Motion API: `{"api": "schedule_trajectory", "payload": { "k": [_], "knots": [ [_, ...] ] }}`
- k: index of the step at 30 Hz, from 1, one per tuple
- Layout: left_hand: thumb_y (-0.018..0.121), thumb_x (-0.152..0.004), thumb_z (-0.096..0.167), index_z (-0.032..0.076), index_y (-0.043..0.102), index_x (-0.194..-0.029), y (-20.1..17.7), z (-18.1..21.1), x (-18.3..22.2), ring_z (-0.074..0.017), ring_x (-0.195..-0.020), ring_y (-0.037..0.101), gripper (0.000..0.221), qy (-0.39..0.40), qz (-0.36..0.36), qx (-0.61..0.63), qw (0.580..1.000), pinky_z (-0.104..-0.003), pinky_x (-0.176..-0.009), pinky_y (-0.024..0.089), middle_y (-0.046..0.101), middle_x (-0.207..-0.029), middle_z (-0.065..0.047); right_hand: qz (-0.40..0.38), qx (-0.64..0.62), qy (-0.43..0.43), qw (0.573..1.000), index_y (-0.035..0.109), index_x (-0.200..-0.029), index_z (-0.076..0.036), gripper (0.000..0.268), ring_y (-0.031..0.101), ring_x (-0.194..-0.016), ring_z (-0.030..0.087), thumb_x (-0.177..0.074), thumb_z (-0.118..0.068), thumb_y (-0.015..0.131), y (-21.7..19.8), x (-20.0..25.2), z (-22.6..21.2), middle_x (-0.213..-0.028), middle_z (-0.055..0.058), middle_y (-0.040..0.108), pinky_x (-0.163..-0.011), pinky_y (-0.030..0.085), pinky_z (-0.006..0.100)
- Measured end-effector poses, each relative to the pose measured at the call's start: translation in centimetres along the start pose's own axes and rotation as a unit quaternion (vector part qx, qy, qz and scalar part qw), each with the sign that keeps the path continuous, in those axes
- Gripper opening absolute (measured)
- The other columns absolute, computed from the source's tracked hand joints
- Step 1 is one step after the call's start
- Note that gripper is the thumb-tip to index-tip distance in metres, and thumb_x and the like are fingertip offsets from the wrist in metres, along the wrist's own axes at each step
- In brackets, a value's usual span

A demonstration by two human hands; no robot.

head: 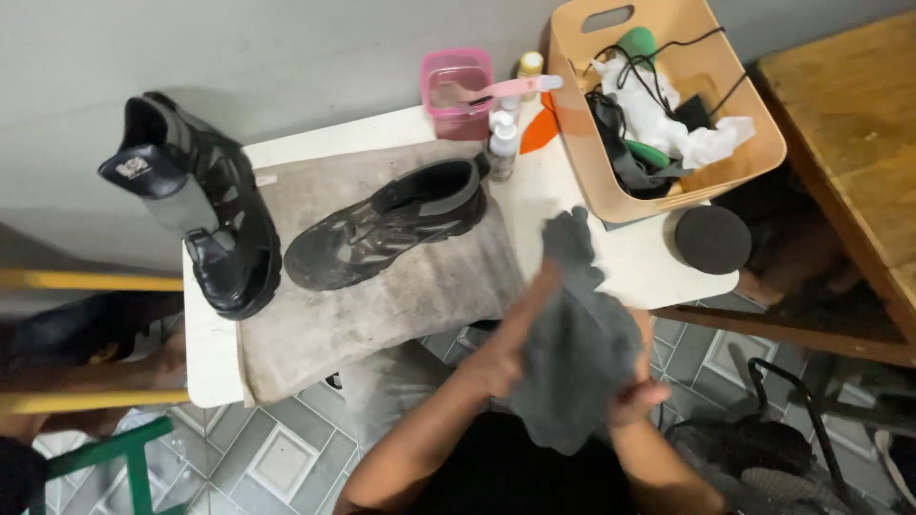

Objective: Cleaning and scrubbing a pair of black boots using a brush, cleaning foam, and a cloth at a dedicated workstation.

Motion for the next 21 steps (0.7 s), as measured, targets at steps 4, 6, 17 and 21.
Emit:
{"api": "schedule_trajectory", "payload": {
  "k": [4, 6, 17, 21],
  "knots": [
    [0.026, -0.096, 0.075, 0.006, 0.035, -0.149, 3.4, -0.4, 0.4, -0.0526, -0.143, 0.024, 0.088, 0.049, -0.108, -0.499, 0.858, -0.068, -0.113, 0.018, 0.026, -0.148, -0.027, -0.013, -0.034, 0.016, 0.999, 0.046, -0.127, -0.015, 0.069, 0.022, -0.129, 0.049, -0.091, -0.073, 0.057, -6.1, 0.2, 1.4, -0.137, 0.027, 0.034, -0.105, 0.023, 0.059],
    [0.031, -0.092, 0.071, -0.002, 0.039, -0.137, 3.8, -1.3, 1.1, -0.0537, -0.117, 0.042, 0.086, 0.03, -0.105, -0.54, 0.834, -0.062, -0.086, 0.035, 0.04, -0.121, -0.03, -0.02, -0.05, 0.022, 0.998, 0.046, -0.126, -0.015, 0.067, 0.023, -0.126, 0.048, -0.092, -0.072, 0.058, -9.8, 0.8, 3.0, -0.135, 0.027, 0.035, -0.103, 0.024, 0.058],
    [0.016, -0.106, 0.082, 0.039, 0.004, -0.17, 1.4, -0.2, -2.1, -0.053, -0.161, -0.034, 0.078, 0.12, 0.035, -0.481, 0.868, -0.083, -0.134, -0.014, -0.027, -0.174, -0.019, -0.058, -0.134, 0.062, 0.987, 0.052, -0.118, -0.017, 0.054, 0.032, -0.11, 0.043, -0.097, -0.066, 0.058, -23.3, 10.4, 9.3, -0.121, 0.022, 0.043, -0.091, 0.031, 0.054],
    [0.035, -0.101, 0.081, 0.023, 0.017, -0.167, 0.5, 0.3, -3.2, -0.0623, -0.146, -0.037, 0.09, 0.148, 0.078, -0.431, 0.887, -0.078, -0.117, -0.017, -0.028, -0.168, -0.029, -0.069, -0.162, 0.072, 0.982, 0.054, -0.116, -0.017, 0.05, 0.036, -0.105, 0.041, -0.099, -0.064, 0.057, -25.8, 8.7, 9.1, -0.117, 0.021, 0.046, -0.087, 0.033, 0.052]
  ]
}}
Point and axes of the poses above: each hand's wrist, its own x-axis away from the middle knuckle, its own y-axis out of the palm, z = x × y, the point moved 2 cm from there along -x, towards the middle knuckle
